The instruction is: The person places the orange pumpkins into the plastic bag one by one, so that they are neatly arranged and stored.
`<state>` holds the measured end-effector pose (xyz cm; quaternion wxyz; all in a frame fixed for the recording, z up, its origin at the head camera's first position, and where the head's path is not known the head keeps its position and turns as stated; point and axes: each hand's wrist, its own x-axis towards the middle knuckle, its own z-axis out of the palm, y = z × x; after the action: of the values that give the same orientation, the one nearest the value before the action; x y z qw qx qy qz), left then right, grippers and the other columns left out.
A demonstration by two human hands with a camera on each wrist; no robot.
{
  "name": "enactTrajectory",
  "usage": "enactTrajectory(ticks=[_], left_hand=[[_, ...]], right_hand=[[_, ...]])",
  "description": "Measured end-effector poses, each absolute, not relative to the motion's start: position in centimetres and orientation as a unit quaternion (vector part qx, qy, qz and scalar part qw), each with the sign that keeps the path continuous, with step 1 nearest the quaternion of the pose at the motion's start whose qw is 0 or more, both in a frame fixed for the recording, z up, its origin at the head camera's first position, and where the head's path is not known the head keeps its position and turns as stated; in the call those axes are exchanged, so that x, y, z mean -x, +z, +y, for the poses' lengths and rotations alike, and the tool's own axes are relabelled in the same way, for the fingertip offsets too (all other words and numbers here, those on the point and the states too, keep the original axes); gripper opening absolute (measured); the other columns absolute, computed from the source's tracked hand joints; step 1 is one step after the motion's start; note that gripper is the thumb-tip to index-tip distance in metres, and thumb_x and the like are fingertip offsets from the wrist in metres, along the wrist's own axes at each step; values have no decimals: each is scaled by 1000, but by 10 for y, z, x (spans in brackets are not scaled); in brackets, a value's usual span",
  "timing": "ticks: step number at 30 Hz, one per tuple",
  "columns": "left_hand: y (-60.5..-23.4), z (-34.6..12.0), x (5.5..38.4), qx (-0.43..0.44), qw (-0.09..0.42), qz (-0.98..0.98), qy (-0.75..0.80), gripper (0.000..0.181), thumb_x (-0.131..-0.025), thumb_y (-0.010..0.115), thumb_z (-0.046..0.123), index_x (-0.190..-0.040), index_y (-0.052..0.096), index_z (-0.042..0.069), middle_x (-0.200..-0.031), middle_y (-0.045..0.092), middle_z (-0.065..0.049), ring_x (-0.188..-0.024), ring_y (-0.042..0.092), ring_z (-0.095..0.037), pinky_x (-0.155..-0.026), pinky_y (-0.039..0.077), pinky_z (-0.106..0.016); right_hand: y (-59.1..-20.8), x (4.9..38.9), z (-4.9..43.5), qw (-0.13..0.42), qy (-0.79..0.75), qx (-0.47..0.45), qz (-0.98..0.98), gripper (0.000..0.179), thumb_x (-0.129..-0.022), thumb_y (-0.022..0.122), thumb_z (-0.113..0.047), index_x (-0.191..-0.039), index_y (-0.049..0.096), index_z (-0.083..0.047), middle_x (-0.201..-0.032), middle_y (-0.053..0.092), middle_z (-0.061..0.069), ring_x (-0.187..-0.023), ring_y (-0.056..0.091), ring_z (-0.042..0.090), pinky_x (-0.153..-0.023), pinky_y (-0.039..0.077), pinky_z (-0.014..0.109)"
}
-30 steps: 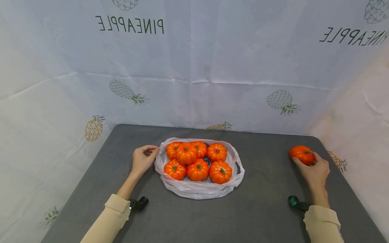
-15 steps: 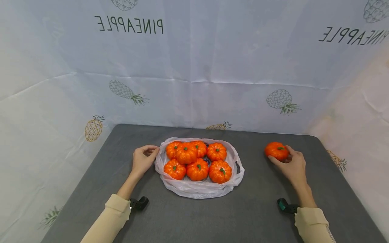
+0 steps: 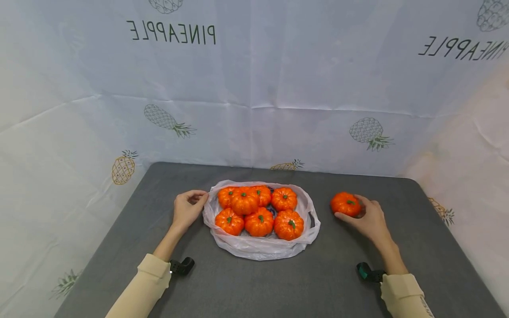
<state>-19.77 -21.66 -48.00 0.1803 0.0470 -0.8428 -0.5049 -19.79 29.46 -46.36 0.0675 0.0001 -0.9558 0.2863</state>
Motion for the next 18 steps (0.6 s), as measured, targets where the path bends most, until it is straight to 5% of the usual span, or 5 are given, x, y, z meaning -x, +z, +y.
enactTrajectory(ticks=[3,8,11,18], left_hand=[[-480,-217,198,-49,181,-844,-502,16,-93,75,17,-94,79,2,-85,75,-18,-67,58,-2,-63,47,-12],[-479,-216,197,-50,179,-847,-498,14,-92,76,16,-94,79,2,-85,75,-17,-68,58,-2,-64,48,-13],[-478,-216,197,-47,178,-849,-495,15,-92,76,16,-95,79,2,-84,75,-15,-68,59,-1,-64,48,-13],[-478,-216,196,-44,181,-849,-495,15,-92,76,17,-95,79,2,-85,75,-16,-69,59,-2,-65,48,-13]], right_hand=[[-463,198,297,52,289,-8,-956,92,-80,85,-48,-143,47,7,-117,52,31,-98,50,39,-77,47,47],[-458,198,304,11,305,-35,-952,100,-82,85,-43,-152,34,8,-147,39,40,-128,39,57,-101,38,73],[-456,199,306,-2,311,-64,-948,99,-85,83,-36,-156,29,7,-154,36,39,-134,41,57,-105,37,74],[-460,201,304,19,315,-85,-945,87,-85,83,-32,-150,41,7,-141,51,35,-119,55,50,-97,47,68]])
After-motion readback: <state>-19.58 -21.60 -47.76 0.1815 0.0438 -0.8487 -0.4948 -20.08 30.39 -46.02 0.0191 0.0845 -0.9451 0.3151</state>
